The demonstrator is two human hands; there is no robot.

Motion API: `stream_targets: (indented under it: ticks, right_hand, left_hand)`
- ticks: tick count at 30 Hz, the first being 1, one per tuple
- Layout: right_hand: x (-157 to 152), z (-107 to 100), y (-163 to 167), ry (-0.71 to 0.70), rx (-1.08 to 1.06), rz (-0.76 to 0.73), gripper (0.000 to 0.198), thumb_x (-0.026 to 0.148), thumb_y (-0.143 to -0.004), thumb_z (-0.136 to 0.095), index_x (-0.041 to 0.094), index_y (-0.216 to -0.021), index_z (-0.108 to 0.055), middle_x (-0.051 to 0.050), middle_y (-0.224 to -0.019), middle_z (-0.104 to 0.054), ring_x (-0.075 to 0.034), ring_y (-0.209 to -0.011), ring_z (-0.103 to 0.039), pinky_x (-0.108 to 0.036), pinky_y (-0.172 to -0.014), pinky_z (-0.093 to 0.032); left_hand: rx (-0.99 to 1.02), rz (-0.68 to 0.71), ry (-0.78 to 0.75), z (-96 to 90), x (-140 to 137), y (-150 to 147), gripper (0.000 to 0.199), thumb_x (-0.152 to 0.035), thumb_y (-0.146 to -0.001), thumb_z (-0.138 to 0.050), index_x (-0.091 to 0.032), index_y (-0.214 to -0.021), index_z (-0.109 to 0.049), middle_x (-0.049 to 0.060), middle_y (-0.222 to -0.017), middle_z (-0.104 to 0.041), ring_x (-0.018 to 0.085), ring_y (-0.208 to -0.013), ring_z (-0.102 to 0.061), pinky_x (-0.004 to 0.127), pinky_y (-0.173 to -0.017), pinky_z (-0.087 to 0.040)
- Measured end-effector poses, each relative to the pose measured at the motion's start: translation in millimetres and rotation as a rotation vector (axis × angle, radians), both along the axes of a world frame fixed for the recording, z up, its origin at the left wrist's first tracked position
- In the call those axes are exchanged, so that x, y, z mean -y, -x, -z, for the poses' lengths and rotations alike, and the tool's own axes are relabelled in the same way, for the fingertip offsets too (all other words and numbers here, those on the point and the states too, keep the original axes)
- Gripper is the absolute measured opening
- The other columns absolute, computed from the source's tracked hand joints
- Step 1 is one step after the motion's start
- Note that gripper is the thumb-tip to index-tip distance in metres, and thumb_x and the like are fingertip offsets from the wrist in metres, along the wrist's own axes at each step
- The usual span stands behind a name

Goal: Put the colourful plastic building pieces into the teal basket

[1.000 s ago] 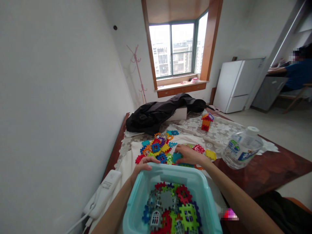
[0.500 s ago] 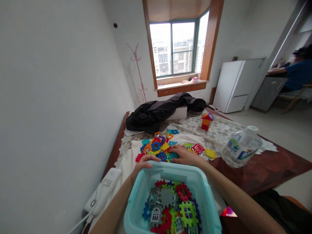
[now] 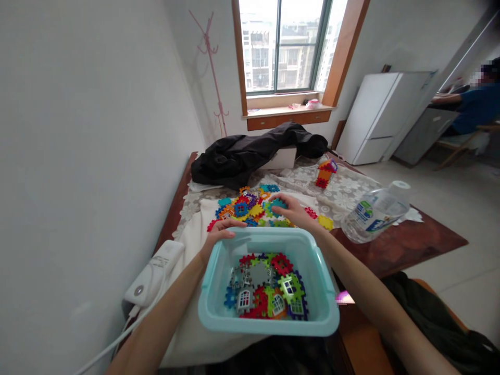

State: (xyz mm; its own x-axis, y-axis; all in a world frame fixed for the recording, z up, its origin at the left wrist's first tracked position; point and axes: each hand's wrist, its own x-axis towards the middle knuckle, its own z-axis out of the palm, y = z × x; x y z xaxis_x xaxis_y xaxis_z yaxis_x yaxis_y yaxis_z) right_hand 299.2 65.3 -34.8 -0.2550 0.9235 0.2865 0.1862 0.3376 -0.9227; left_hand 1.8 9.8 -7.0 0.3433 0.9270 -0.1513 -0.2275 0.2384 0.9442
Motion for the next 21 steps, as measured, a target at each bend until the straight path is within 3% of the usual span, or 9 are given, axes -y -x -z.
stream_targets:
  ticks: [3, 7, 10, 12, 14, 16, 19, 21]
  right_hand:
    - [9, -14, -3, 0.137, -0.249, -0.127, 0.051, 0.060, -0.087, -0.079, 0.025, -0.124, -0.074, -0.005, -0.113, -0.075, -0.023, -0.099, -0.070, -0.039, -0.097, -0.057]
    - [16, -25, -10, 0.165, -0.212, -0.453, 0.063, 0.074, -0.085, -0.078, 0.024, -0.124, -0.079, -0.007, -0.114, -0.077, -0.023, -0.106, -0.073, -0.037, -0.100, -0.057]
    - [7, -26, -21, 0.079, -0.148, -0.351, 0.062, 0.076, -0.099, -0.059, 0.023, -0.123, -0.080, -0.009, -0.112, -0.079, -0.023, -0.107, -0.073, -0.039, -0.102, -0.057]
    - [0, -23, -29, 0.045, 0.022, -0.230, 0.058, 0.072, -0.102, -0.056, 0.023, -0.122, -0.080, -0.009, -0.113, -0.079, -0.023, -0.103, -0.073, -0.041, -0.099, -0.059]
    - [-3, -16, -38, 0.013, 0.288, -0.197, 0.051, 0.065, -0.097, -0.069, 0.024, -0.125, -0.079, -0.011, -0.126, -0.077, -0.028, -0.117, -0.071, -0.048, -0.109, -0.055]
    - [-1, -4, -45, 0.017, 0.508, -0.222, 0.055, 0.051, -0.084, -0.087, 0.029, -0.133, -0.077, -0.010, -0.147, -0.069, -0.036, -0.142, -0.059, -0.058, -0.124, -0.042]
    - [6, 14, -47, 0.063, 0.599, -0.216, 0.059, 0.029, -0.076, -0.089, 0.035, -0.134, -0.076, -0.005, -0.159, -0.061, -0.039, -0.159, -0.040, -0.063, -0.133, -0.026]
    - [7, 19, -44, 0.076, 0.558, -0.248, 0.050, 0.022, -0.078, -0.083, 0.035, -0.126, -0.079, -0.004, -0.155, -0.064, -0.036, -0.156, -0.045, -0.060, -0.132, -0.029]
  left_hand:
    - [-0.002, -0.042, -0.034, 0.6, -1, -3, 0.036, -0.023, -0.054, -0.085, -0.016, -0.089, -0.089, 0.008, -0.087, -0.082, 0.018, -0.073, -0.070, 0.025, -0.066, -0.053]
    - [-0.022, -0.050, -0.060, 3.9, -1, -4, 0.036, -0.023, -0.056, -0.083, -0.016, -0.091, -0.089, 0.007, -0.086, -0.082, 0.018, -0.072, -0.069, 0.024, -0.065, -0.053]
    - [0.000, -0.034, -0.038, 4.8, -1, -3, 0.035, -0.022, -0.054, -0.082, -0.016, -0.089, -0.089, 0.007, -0.088, -0.083, 0.019, -0.072, -0.070, 0.025, -0.065, -0.055]
    - [0.007, -0.024, -0.038, 6.1, -1, -2, 0.035, -0.021, -0.055, -0.081, -0.016, -0.089, -0.089, 0.008, -0.090, -0.083, 0.020, -0.075, -0.072, 0.025, -0.066, -0.056]
    - [0.002, -0.025, -0.033, 7.9, -2, -1, 0.036, -0.020, -0.057, -0.081, -0.016, -0.091, -0.089, 0.008, -0.091, -0.083, 0.021, -0.077, -0.073, 0.025, -0.068, -0.057]
    - [0.001, -0.022, -0.021, 8.5, -1, 0, 0.036, -0.020, -0.058, -0.081, -0.016, -0.093, -0.089, 0.007, -0.091, -0.083, 0.021, -0.075, -0.072, 0.026, -0.067, -0.058]
    - [0.007, -0.009, -0.002, 5.7, 1, -1, 0.037, -0.020, -0.058, -0.081, -0.016, -0.094, -0.088, 0.006, -0.085, -0.081, 0.020, -0.071, -0.071, 0.025, -0.063, -0.057]
    - [-0.004, -0.025, -0.009, 3.2, 4, -2, 0.036, -0.019, -0.059, -0.080, -0.016, -0.094, -0.088, 0.006, -0.087, -0.082, 0.020, -0.073, -0.072, 0.025, -0.065, -0.058]
